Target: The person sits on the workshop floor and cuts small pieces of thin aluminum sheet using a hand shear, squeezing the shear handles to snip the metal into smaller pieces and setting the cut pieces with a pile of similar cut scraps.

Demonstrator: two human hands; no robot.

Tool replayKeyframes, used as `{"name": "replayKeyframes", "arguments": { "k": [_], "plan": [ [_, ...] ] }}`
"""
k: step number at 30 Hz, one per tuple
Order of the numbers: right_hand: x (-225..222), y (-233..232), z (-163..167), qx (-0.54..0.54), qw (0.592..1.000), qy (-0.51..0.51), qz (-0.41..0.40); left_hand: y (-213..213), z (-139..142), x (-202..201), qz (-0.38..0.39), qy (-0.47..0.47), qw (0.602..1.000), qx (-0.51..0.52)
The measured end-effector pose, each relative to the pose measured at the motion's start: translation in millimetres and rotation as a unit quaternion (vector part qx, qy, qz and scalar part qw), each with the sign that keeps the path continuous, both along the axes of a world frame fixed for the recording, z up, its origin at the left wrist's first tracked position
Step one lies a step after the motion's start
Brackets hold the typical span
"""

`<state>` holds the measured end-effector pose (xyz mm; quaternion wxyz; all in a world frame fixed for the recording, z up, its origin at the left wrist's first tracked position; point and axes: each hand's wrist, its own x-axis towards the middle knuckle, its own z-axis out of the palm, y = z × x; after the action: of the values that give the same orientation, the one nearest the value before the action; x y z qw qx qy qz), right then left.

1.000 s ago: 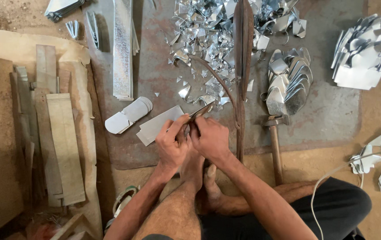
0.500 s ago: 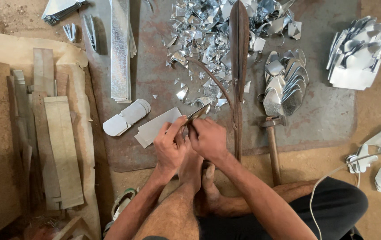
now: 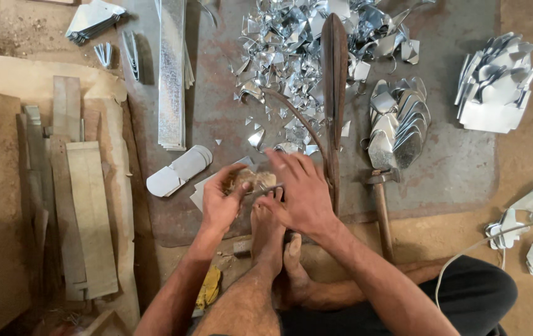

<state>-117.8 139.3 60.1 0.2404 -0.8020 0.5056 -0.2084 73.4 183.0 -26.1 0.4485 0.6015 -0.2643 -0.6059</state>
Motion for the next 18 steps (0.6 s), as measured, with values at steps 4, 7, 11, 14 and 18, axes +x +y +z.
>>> {"name": "replayKeyframes", "arguments": {
  "k": [4,7,11,14,18],
  "plan": [
    [-4.4,-2.7,3.2,-0.098,0.975,0.18,0.09,-0.1,26.7,8.0,-0.077,0.096,0.992,0.016],
    [-11.8,-3.4,4.5,-0.072,0.982,0.147,0.089,-9.5,45.9,13.4,-0.121,0.104,0.987,0.021],
    [-27.3,5.3,13.7,-0.008,1.0,-0.011,0.01,-25.1,64.0,22.4,-0.185,0.05,0.981,-0.042],
    [-41.4,13.6,13.8,0.254,0.949,-0.159,-0.097,-33.6,75.7,31.1,-0.268,0.036,0.957,-0.108],
    [-48.7,29.7,1.5,0.325,0.889,-0.288,-0.146,-45.8,82.6,31.5,-0.304,-0.015,0.943,-0.134]
  ]
}}
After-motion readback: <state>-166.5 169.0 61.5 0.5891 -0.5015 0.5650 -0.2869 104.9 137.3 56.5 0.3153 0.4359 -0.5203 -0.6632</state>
